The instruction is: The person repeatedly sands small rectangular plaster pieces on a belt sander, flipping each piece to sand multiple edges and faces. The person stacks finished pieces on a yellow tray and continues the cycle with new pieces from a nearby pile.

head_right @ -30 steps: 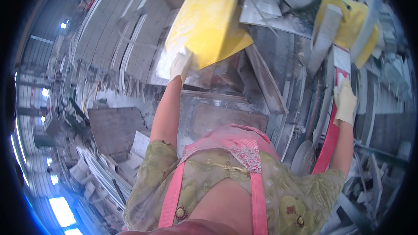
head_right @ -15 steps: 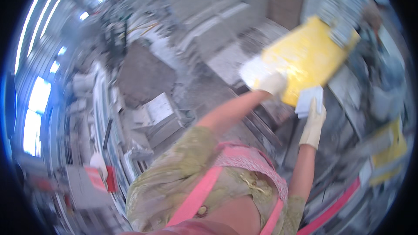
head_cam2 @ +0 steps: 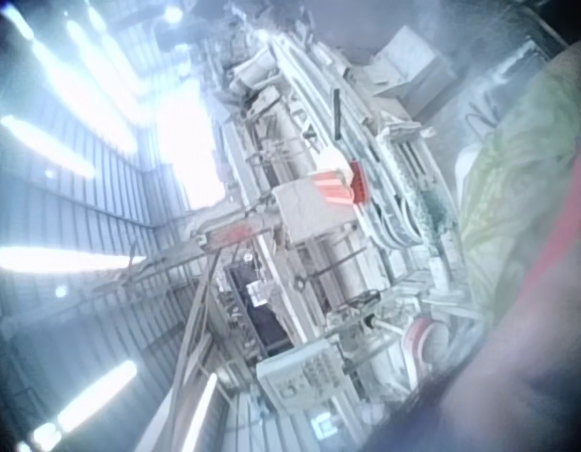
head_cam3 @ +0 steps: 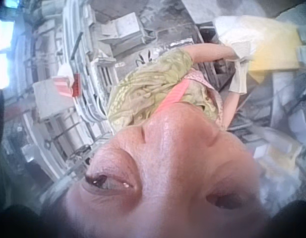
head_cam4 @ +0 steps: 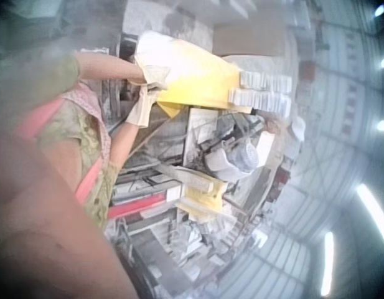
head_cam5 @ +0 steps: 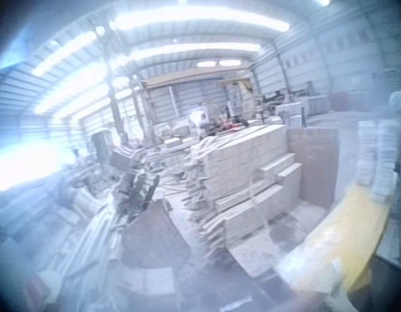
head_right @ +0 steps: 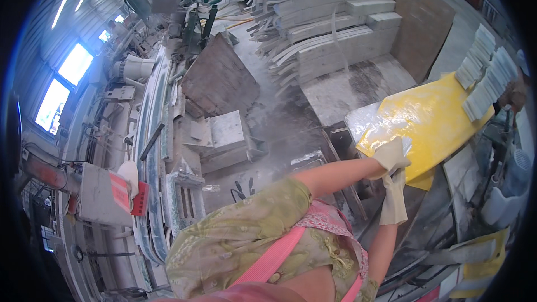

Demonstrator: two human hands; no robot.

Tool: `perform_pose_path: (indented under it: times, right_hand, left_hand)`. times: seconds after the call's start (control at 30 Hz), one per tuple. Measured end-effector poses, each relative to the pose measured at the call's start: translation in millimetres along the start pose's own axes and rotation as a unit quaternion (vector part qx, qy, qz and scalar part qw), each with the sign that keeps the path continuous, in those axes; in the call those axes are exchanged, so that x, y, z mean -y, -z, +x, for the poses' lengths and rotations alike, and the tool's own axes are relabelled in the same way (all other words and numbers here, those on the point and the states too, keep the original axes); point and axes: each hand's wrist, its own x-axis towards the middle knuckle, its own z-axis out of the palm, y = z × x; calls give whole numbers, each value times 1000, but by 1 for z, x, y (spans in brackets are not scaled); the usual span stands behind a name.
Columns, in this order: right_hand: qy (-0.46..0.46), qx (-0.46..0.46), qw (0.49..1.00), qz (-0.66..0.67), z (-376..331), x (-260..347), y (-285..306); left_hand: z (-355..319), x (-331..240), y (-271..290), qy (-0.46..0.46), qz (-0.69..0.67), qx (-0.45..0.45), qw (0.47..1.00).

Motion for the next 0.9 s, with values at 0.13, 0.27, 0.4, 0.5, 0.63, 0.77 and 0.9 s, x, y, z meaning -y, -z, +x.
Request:
perform_pose_path:
  times: [0.13, 0.27, 0.4, 0.5, 0.63, 0.77, 0.9]
  right_hand:
    - [-16, -95, 992, -84, -37, 12, 15]
    - [-113, -245, 960, 79, -122, 41, 61]
    - [-167, -461, 871, 21, -210, 43, 125]
    - [-225, -582, 781, 17, -273, 54, 164]
    - [-212, -649, 730, 10, -333, 96, 155]
    - [-187, -659, 727, -34, -372, 157, 127]
    - [-170, -696, 696, -52, -381, 190, 127]
  left_hand:
    - [5, -1, -37, 6, -10, -109, 994]
    - [18, 8, -45, -8, -2, -91, 996]
    - [20, 14, -41, -27, 2, -101, 995]
    - [17, 18, -37, -82, 8, -140, 987]
    - [18, 24, -35, -117, 136, -138, 974]
    - [31, 27, -31, -118, 142, -162, 969]
    - [30, 27, -24, -139, 129, -124, 974]
